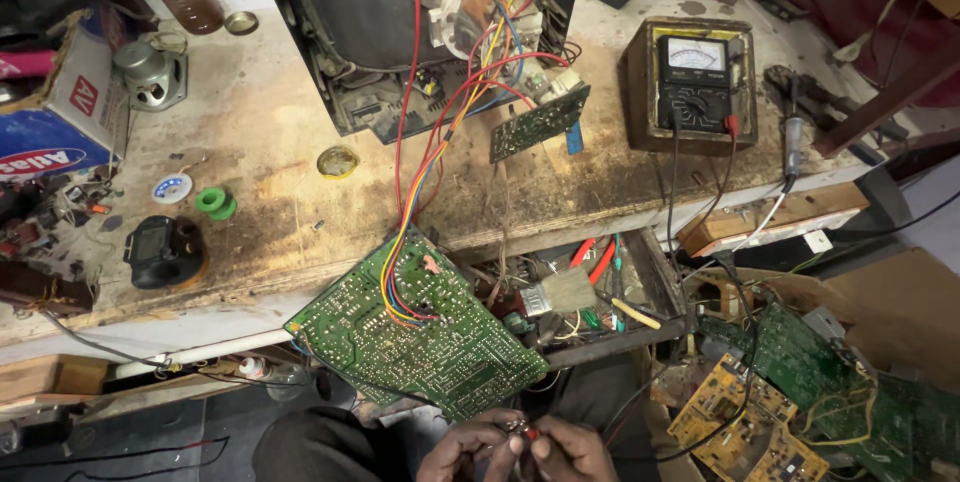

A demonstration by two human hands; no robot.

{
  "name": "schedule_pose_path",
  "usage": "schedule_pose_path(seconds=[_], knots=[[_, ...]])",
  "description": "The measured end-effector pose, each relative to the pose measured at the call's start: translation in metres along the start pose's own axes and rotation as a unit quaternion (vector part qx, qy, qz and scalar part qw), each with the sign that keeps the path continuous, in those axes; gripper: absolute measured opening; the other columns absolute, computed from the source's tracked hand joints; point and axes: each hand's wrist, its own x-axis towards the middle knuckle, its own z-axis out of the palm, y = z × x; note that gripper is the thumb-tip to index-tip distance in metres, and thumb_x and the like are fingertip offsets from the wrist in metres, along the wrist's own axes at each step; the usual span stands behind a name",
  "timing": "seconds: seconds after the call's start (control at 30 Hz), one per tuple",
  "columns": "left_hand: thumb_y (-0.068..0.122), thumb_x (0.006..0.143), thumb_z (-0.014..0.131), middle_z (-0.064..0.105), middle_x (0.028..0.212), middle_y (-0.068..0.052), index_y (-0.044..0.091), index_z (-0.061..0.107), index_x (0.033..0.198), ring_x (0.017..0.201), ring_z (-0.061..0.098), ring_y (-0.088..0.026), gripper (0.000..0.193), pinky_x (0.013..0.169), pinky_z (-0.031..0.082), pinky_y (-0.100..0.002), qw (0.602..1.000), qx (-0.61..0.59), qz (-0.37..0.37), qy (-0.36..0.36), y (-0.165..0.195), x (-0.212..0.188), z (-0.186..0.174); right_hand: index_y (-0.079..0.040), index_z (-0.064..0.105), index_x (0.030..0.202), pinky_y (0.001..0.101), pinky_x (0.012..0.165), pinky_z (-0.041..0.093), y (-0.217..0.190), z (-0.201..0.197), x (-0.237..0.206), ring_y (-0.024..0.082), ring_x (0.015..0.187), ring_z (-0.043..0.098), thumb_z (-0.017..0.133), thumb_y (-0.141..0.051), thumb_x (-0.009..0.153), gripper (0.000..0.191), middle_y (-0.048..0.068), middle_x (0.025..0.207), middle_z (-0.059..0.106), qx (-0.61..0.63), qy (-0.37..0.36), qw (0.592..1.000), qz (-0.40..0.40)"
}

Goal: The person sits on the floor holding a green circuit board on their lap and probes its solder-side points with multimeter test leads, repositioning the board and leads to test different points. They later connect a lead to a component and continue probing while checking the analog multimeter on the workbench.

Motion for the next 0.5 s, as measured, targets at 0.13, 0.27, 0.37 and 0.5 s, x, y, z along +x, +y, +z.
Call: schedule_pose_path(seconds=[0.13, 0.27, 0.37, 0.5], knots=[[-0.014, 0.081, 0.077, 0.078, 0.097, -0.031, -0.005, 0.065, 0.085, 0.090, 0.079, -0.029, 0.015, 0.078, 0.065, -0.039, 0.992, -0.034, -0.087, 0.088, 0.008, -0.004, 0.008, 0.001, 0.071, 0.104, 0.0350, 0.077, 0.048, -0.008, 0.002, 0.004, 0.020, 0.085, 0.063, 0.065, -0.027, 0.100, 0.029, 0.011, 0.093, 0.067, 0.057, -0.048, 0.993, -0.088], [-0.016, 0.080, 0.076, 0.079, 0.095, -0.031, -0.005, 0.066, 0.082, 0.088, 0.081, -0.028, 0.015, 0.078, 0.066, -0.038, 0.986, -0.020, -0.126, 0.109, 0.013, -0.007, 0.009, 0.002, 0.066, 0.094, 0.0434, 0.100, 0.046, -0.010, -0.002, 0.008, 0.038, 0.118, 0.066, 0.068, -0.023, 0.109, 0.029, 0.024, 0.118, 0.068, -0.115, -0.140, 0.952, -0.246], [-0.019, 0.084, 0.075, 0.077, 0.098, -0.033, -0.008, 0.067, 0.089, 0.096, 0.079, -0.030, 0.015, 0.085, 0.063, -0.038, 0.996, -0.054, -0.040, 0.054, 0.009, -0.006, 0.006, 0.001, 0.068, 0.094, 0.0407, 0.095, 0.050, -0.006, -0.002, 0.005, 0.034, 0.109, 0.069, 0.069, -0.022, 0.107, 0.027, 0.020, 0.110, 0.070, -0.062, -0.174, 0.964, -0.190], [-0.020, 0.078, 0.075, 0.077, 0.102, -0.036, -0.010, 0.067, 0.090, 0.096, 0.079, -0.032, 0.018, 0.082, 0.065, -0.041, 0.989, -0.052, -0.082, 0.113, 0.012, -0.002, 0.003, 0.001, 0.073, 0.096, 0.0374, 0.081, 0.052, -0.004, 0.007, -0.002, 0.029, 0.090, 0.070, 0.071, -0.022, 0.098, 0.023, 0.015, 0.096, 0.071, 0.009, -0.130, 0.987, -0.097]])
